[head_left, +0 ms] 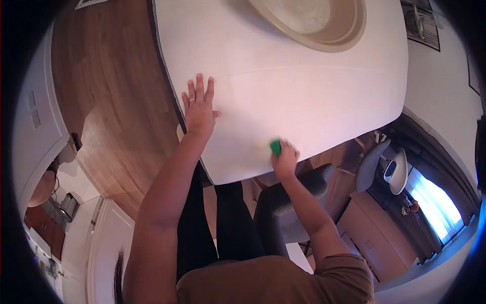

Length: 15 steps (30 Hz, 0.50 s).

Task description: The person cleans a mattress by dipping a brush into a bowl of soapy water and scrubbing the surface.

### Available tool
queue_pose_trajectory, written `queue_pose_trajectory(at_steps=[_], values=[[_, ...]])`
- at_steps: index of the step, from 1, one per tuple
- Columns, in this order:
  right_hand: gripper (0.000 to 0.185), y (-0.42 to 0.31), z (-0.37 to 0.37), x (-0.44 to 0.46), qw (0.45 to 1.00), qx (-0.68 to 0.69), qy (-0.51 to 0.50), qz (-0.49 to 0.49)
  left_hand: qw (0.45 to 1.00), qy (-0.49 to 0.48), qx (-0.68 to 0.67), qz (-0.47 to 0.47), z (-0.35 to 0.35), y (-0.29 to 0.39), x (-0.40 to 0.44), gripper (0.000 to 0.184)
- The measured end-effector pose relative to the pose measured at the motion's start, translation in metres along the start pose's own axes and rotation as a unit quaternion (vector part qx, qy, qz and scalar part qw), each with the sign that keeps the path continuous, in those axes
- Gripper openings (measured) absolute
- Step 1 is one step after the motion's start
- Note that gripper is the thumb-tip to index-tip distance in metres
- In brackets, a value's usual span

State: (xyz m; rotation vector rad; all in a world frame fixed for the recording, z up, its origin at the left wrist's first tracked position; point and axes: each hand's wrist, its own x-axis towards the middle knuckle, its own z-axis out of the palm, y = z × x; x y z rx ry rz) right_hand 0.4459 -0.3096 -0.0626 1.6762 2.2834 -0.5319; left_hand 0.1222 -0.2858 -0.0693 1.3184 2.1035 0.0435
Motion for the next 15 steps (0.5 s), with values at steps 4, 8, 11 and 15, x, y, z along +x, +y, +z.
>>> queue_pose_trajectory(at_steps=[4, 8, 11, 15], values=[[0.055, -0.003, 0.002, 0.062, 0.988, -0.034, 0.114, -0.099, 1.0, -0.024, 0.005, -0.015, -0.001, 0.002, 0.007, 0.102], [0.041, -0.139, -0.05, 0.263, 0.961, 0.002, 0.262, -0.084, 1.0, 0.01, 0.01, 0.002, 0.009, -0.002, 0.011, 0.102], [0.039, -0.142, -0.063, 0.264, 0.961, 0.049, 0.258, -0.083, 1.0, 0.025, 0.006, 0.006, 0.006, -0.001, 0.004, 0.101], [0.054, -0.056, -0.022, 0.11, 0.995, 0.004, 0.08, -0.062, 1.0, 0.012, 0.009, 0.004, 0.001, 0.0, 0.004, 0.103]])
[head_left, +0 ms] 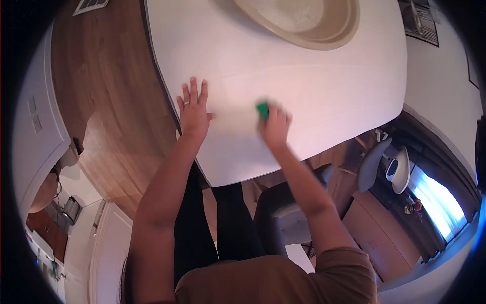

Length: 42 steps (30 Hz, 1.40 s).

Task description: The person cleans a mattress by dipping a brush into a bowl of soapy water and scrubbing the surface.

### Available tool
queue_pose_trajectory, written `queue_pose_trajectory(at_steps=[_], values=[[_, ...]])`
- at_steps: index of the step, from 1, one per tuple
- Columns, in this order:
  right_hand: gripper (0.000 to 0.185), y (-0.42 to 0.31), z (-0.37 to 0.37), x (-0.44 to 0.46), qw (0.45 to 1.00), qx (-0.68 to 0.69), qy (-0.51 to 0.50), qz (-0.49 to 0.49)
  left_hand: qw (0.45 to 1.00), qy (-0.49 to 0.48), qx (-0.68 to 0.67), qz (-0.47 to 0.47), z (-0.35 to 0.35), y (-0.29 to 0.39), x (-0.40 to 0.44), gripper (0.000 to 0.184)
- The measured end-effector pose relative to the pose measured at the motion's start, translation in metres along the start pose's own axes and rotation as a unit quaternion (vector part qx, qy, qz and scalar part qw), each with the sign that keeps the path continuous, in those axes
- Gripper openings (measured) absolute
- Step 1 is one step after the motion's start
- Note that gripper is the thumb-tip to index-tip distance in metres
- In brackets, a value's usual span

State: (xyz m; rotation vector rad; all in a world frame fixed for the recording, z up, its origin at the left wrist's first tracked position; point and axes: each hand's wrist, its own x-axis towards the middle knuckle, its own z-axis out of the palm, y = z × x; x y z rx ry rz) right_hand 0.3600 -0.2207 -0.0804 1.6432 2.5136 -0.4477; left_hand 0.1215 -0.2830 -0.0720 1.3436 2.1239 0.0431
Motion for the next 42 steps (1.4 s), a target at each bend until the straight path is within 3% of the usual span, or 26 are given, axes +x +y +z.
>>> queue_pose_trajectory(at_steps=[2, 5, 9, 13, 16, 19, 21, 24, 26, 29, 31, 34, 38, 40, 41, 42], values=[[0.057, 0.04, 0.015, -0.107, 0.999, -0.024, -0.029, -0.012, 1.0, -0.008, -0.004, -0.004, -0.001, 0.005, 0.0, 0.103], [0.057, 0.047, 0.009, -0.12, 0.998, 0.008, -0.063, -0.023, 1.0, -0.015, -0.006, -0.011, -0.003, 0.004, 0.002, 0.103], [0.05, -0.073, 0.016, 0.066, 0.991, 0.041, 0.064, -0.114, 1.0, -0.002, -0.02, -0.005, 0.004, -0.002, 0.003, 0.104], [0.039, -0.175, -0.003, 0.187, 0.986, 0.069, 0.129, -0.072, 0.997, 0.039, -0.073, -0.004, 0.002, -0.011, -0.015, 0.106], [0.04, -0.157, 0.005, 0.145, 0.987, 0.079, 0.126, -0.068, 0.986, 0.101, -0.135, -0.012, 0.0, -0.03, -0.034, 0.099], [0.055, -0.089, 0.02, -0.01, 0.999, 0.034, -0.02, -0.02, 0.98, 0.141, -0.142, 0.022, 0.008, -0.049, -0.041, 0.087], [0.054, -0.042, 0.026, -0.122, 0.999, 0.002, -0.051, -0.006, 0.978, 0.126, -0.165, 0.037, 0.005, -0.052, -0.042, 0.076], [0.053, -0.025, 0.029, -0.142, 0.998, -0.006, -0.055, 0.01, 0.977, 0.122, -0.17, 0.04, -0.001, -0.051, -0.038, 0.071], [0.051, -0.064, 0.038, -0.028, 0.999, 0.01, 0.027, -0.041, 0.974, 0.136, -0.175, 0.044, 0.005, -0.057, -0.035, 0.071], [0.045, -0.157, 0.018, 0.156, 0.983, 0.03, 0.178, -0.044, 0.976, 0.134, -0.164, 0.046, 0.01, -0.066, -0.037, 0.069], [0.045, -0.185, 0.006, 0.198, 0.976, 0.046, 0.206, -0.043, 0.98, 0.12, -0.151, 0.05, 0.012, -0.068, -0.037, 0.069], [0.05, -0.176, 0.003, 0.166, 0.987, 0.04, 0.152, -0.041, 0.978, 0.128, -0.155, 0.048, 0.014, -0.066, -0.04, 0.07], [0.053, -0.086, 0.032, -0.047, 0.999, -0.015, -0.007, -0.044, 0.983, 0.121, -0.135, 0.024, 0.01, -0.058, -0.039, 0.072], [0.055, -0.054, 0.005, -0.117, 0.983, -0.131, -0.128, -0.025, 0.991, 0.099, -0.089, -0.002, 0.015, -0.056, -0.035, 0.076], [0.053, -0.037, -0.014, -0.131, 0.975, -0.099, -0.197, -0.008, 0.995, 0.077, -0.066, -0.014, 0.019, -0.056, -0.033, 0.077], [0.053, -0.033, -0.036, -0.118, 0.978, -0.116, -0.174, 0.005, 0.997, 0.056, -0.043, -0.022, 0.019, -0.055, -0.03, 0.078]])
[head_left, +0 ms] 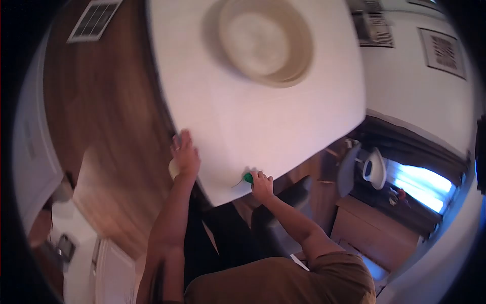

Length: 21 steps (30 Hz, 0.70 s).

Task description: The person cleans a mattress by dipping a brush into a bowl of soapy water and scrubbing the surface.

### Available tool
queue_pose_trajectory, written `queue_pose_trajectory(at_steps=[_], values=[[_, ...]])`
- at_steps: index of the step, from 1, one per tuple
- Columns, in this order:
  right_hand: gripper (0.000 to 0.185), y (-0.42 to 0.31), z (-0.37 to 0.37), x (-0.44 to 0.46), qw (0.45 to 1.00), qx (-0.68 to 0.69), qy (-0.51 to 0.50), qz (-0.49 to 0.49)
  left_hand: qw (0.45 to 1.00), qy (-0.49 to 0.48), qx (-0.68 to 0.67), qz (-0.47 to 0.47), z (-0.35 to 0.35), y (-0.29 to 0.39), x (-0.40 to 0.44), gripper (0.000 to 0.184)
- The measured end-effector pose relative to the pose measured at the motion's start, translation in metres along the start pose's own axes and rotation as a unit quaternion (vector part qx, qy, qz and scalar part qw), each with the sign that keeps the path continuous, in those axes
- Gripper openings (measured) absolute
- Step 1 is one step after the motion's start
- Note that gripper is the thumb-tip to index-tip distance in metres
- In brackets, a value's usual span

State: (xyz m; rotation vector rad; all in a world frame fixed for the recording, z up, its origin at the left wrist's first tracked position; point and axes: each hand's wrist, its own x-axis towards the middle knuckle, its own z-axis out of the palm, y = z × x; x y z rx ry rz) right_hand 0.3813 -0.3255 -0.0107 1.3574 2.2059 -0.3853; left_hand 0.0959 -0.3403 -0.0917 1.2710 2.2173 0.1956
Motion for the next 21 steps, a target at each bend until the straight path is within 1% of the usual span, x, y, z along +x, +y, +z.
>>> queue_pose_trajectory(at_steps=[2, 3, 4, 5, 6, 7, 8, 9, 10, 12, 13, 14, 16, 18, 20, 21], values=[[0.056, 0.023, -0.052, 0.01, 0.989, 0.096, 0.043, 0.106, 0.999, -0.031, 0.023, -0.029, -0.014, 0.01, 0.004, 0.078], [0.052, 0.03, -0.09, 0.028, 0.977, 0.124, 0.131, 0.111, 1.0, -0.018, 0.018, -0.003, -0.019, 0.029, 0.005, 0.078], [0.053, 0.045, -0.116, 0.056, 0.956, 0.182, 0.215, 0.086, 0.999, -0.033, 0.02, 0.007, -0.023, 0.036, 0.01, 0.078], [0.054, 0.053, -0.142, 0.086, 0.924, 0.173, 0.34, 0.027, 0.999, -0.043, 0.028, -0.007, -0.029, 0.032, 0.018, 0.079], [0.054, 0.057, -0.171, 0.122, 0.888, 0.234, 0.397, 0.001, 0.998, -0.057, -0.002, 0.006, -0.034, 0.036, 0.024, 0.082], [0.055, 0.065, -0.198, 0.162, 0.871, 0.286, 0.398, -0.011, 0.997, -0.074, 0.013, -0.001, -0.035, 0.046, 0.034, 0.084], [0.053, 0.051, -0.236, 0.189, 0.829, 0.338, 0.443, -0.041, 0.994, -0.095, 0.037, 0.025, -0.04, 0.056, 0.045, 0.083], [0.053, 0.042, -0.258, 0.221, 0.843, 0.328, 0.424, -0.047, 0.996, -0.091, 0.002, 0.014, -0.061, 0.071, 0.046, 0.082], [0.053, 0.047, -0.272, 0.245, 0.857, 0.31, 0.411, -0.032, 0.995, -0.094, 0.013, 0.016, -0.066, 0.073, 0.052, 0.082], [0.047, 0.041, -0.281, 0.292, 0.897, 0.283, 0.333, 0.059, 0.991, -0.137, 0.008, 0.008, -0.056, 0.083, 0.073, 0.084], [0.048, 0.052, -0.265, 0.331, 0.901, 0.263, 0.337, 0.079, 0.99, -0.119, 0.062, 0.03, -0.039, 0.078, 0.079, 0.084], [0.049, 0.063, -0.239, 0.363, 0.907, 0.241, 0.331, 0.102, 0.988, -0.135, 0.072, 0.032, -0.026, 0.073, 0.08, 0.084], [0.049, 0.065, -0.22, 0.393, 0.916, 0.225, 0.298, 0.145, 0.988, -0.08, 0.127, 0.042, -0.015, 0.071, 0.08, 0.085], [0.047, 0.06, -0.205, 0.414, 0.934, 0.234, 0.226, 0.145, 0.987, -0.083, 0.129, 0.055, -0.018, 0.071, 0.078, 0.085], [0.035, 0.045, -0.215, 0.399, 0.942, 0.22, 0.242, 0.079, 0.987, -0.073, 0.139, 0.048, -0.016, 0.07, 0.081, 0.085], [0.035, 0.042, -0.22, 0.389, 0.941, 0.219, 0.243, 0.087, 0.987, -0.08, 0.136, 0.038, -0.016, 0.07, 0.081, 0.085]])
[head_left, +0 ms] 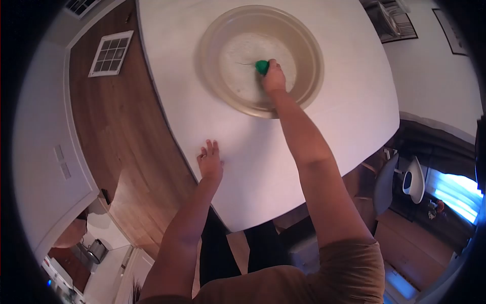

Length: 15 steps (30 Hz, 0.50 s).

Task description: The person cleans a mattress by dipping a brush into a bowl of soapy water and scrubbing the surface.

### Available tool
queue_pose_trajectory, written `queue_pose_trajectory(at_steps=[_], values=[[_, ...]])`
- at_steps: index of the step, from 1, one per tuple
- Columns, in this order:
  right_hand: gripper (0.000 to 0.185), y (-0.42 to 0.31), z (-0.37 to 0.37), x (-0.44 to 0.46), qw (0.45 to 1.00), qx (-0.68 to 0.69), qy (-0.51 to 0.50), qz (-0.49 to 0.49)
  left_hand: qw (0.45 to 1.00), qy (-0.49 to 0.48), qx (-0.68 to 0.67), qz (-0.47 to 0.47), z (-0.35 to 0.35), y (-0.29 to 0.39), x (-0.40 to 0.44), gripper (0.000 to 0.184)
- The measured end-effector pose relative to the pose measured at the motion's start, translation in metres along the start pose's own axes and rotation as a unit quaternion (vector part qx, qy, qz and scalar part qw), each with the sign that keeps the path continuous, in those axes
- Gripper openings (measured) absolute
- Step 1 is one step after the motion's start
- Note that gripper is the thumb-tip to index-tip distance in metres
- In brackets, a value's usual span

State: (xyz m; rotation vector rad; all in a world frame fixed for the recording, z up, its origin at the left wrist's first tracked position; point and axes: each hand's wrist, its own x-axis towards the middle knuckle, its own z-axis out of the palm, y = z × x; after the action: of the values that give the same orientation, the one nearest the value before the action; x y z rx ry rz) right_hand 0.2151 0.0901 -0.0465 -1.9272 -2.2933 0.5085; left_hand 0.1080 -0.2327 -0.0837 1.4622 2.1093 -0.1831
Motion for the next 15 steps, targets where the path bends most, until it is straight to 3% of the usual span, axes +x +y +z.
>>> queue_pose_trajectory(at_steps=[2, 5, 7, 9, 10, 12, 13, 15], values=[[0.033, -0.005, -0.017, -0.005, 0.995, 0.029, 0.066, -0.073, 1.0, -0.006, 0.005, 0.001, 0.001, -0.001, 0.002, 0.086], [0.042, 0.01, -0.028, -0.009, 0.991, -0.005, 0.034, -0.131, 1.0, -0.023, 0.011, -0.001, 0.002, -0.001, 0.002, 0.088], [0.039, 0.009, -0.048, -0.011, 0.984, -0.016, 0.094, -0.153, 0.999, -0.016, 0.036, -0.018, 0.006, 0.001, 0.003, 0.088], [0.041, 0.021, -0.064, -0.023, 0.979, -0.116, -0.067, -0.154, 0.999, -0.017, 0.039, -0.016, 0.006, 0.0, 0.0, 0.087], [0.041, 0.021, -0.079, -0.028, 0.981, -0.116, -0.068, -0.143, 0.999, -0.013, 0.04, -0.018, 0.004, 0.0, 0.002, 0.087], [0.041, 0.022, -0.103, -0.048, 0.989, -0.01, 0.042, -0.139, 0.999, -0.003, 0.045, -0.012, 0.004, -0.003, 0.005, 0.087], [0.041, 0.032, -0.112, -0.065, 0.992, -0.008, 0.028, -0.122, 0.999, 0.011, 0.047, -0.01, 0.007, -0.003, 0.001, 0.086], [0.046, 0.062, -0.128, -0.095, 0.961, 0.151, 0.132, -0.189, 0.999, -0.002, 0.049, -0.01, 0.003, 0.002, 0.003, 0.086]])
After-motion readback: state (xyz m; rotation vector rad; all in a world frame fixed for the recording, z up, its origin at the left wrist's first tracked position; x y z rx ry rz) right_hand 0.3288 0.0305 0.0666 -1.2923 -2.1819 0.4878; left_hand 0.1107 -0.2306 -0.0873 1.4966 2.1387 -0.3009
